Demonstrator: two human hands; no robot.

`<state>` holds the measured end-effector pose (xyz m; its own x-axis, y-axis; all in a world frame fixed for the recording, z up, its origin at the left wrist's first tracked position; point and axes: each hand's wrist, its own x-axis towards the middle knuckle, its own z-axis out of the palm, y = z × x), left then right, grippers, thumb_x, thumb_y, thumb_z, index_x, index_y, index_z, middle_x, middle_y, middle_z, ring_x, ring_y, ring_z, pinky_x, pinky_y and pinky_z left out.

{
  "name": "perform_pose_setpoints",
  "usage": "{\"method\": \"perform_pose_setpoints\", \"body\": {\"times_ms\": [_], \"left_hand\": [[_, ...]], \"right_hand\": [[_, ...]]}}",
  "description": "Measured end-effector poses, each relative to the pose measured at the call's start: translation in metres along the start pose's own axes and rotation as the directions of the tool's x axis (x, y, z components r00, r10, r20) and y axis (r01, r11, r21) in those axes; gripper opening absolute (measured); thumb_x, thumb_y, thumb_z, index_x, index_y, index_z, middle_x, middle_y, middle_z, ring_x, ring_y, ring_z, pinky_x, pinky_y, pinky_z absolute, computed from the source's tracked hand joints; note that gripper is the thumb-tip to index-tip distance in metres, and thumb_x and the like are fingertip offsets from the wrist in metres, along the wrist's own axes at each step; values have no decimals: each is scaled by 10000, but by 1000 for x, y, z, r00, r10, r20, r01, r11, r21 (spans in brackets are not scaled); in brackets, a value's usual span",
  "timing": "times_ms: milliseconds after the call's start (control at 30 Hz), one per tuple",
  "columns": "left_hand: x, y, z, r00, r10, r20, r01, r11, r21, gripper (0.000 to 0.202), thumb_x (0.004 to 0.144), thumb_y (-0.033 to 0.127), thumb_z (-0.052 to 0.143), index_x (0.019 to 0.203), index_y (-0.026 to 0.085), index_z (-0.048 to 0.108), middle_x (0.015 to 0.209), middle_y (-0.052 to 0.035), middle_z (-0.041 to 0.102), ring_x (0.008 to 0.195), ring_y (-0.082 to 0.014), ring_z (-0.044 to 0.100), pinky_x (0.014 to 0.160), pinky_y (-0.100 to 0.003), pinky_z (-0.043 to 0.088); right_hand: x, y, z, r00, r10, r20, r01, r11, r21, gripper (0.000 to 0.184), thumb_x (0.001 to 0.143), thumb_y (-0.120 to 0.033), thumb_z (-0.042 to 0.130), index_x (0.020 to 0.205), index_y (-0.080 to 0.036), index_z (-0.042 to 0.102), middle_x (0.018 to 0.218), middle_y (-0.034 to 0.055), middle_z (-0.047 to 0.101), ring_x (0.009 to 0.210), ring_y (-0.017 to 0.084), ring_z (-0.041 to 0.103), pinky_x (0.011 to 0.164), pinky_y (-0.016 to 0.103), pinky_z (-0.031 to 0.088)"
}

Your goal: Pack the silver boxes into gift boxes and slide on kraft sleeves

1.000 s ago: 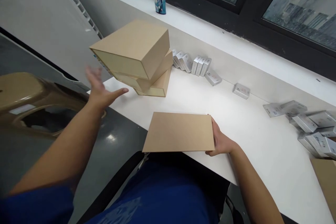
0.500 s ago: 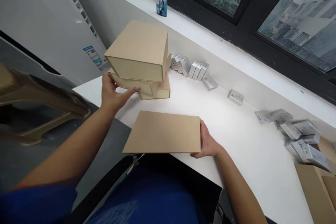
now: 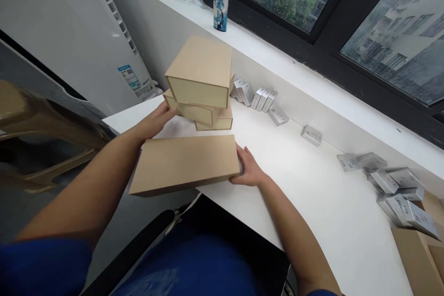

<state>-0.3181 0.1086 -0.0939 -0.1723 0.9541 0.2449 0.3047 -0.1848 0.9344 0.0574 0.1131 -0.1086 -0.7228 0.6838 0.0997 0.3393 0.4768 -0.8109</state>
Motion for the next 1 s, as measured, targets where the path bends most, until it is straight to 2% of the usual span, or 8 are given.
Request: {"method": "perform_pose_setpoints", "body": {"times_ms": [133, 233, 333, 500, 633, 800, 900, 1000], "left_hand": [[-64, 0, -36, 952, -247, 181, 263, 962, -70, 1008, 831, 945, 556, 1620, 319, 511, 1610, -219, 587, 1423, -433, 638, 1112, -706, 533], [-116, 0, -63, 946, -73, 315, 89, 995, -36, 1239, 573, 850, 897, 1655, 452, 446, 1647, -156, 552, 1463, -463, 598, 1068, -688, 561], [-149, 4, -75, 941, -67, 333, -31, 960, 279, 1426, 358, 522, 1083, 1628, 544, 435, 1630, -71, 575, 1447, -481, 598, 1039, -686, 576], [-157, 23, -44, 896, -69, 440, -114, 920, 375, 1051, 624, 486, 973, 1539, 640, 480, 1403, 47, 754, 1153, -376, 801, 874, -543, 687], [-155, 29, -17, 851, -94, 517, -108, 931, 348, 987, 673, 499, 948, 1539, 626, 491, 1348, 42, 787, 1129, -367, 813, 911, -551, 682], [-145, 4, -52, 907, -166, 387, 40, 948, 315, 1025, 631, 574, 958, 1560, 579, 524, 1439, -27, 749, 1291, -411, 739, 1012, -643, 625], [-102, -5, -64, 993, -113, -24, 115, 965, 234, 1308, 562, 707, 956, 1687, 410, 361, 1599, -171, 611, 1418, -444, 633, 1138, -724, 512], [-45, 1, -31, 961, -62, -269, 138, 953, 271, 1813, 346, 762, 1005, 1734, 186, -9, 1743, -337, 293, 1613, -510, 332, 1283, -773, 280]], "right_hand": [[8, 10, 14, 988, 82, -130, -72, 994, 78, 1093, 804, -391, 748, 1746, -255, 210, 1763, 144, 406, 1608, 360, 455, 1378, 637, 224], [5, 11, 24, 970, 124, -210, -104, 989, 103, 1167, 870, -396, 693, 1764, -211, -33, 1812, 204, 265, 1602, 360, 467, 1332, 646, 330], [3, 11, 28, 965, 112, -237, -107, 994, 34, 1062, 908, -375, 644, 1763, -205, 38, 1788, 196, 333, 1592, 351, 483, 1332, 638, 341], [19, 15, 32, 925, 131, -356, -139, 990, 4, 757, 905, -290, 594, 1637, -226, 412, 1653, 125, 561, 1569, 321, 502, 1349, 589, 346], [32, 18, 36, 901, 178, -396, -156, 984, 88, 707, 920, -319, 599, 1604, -239, 437, 1584, 106, 622, 1497, 304, 559, 1312, 564, 406], [29, 22, 39, 861, 247, -444, -157, 961, 229, 781, 943, -432, 591, 1650, -231, 329, 1670, 144, 512, 1550, 302, 496, 1331, 573, 379], [23, 21, 38, 887, 195, -419, -61, 948, 312, 778, 1012, -603, 502, 1675, -269, 272, 1751, 132, 389, 1632, 285, 391, 1358, 566, 339], [18, 19, 35, 950, 37, -310, 57, 956, 289, 1022, 949, -829, 528, 1713, -268, 145, 1826, 142, 197, 1720, 300, 188, 1410, 571, 201]]}}
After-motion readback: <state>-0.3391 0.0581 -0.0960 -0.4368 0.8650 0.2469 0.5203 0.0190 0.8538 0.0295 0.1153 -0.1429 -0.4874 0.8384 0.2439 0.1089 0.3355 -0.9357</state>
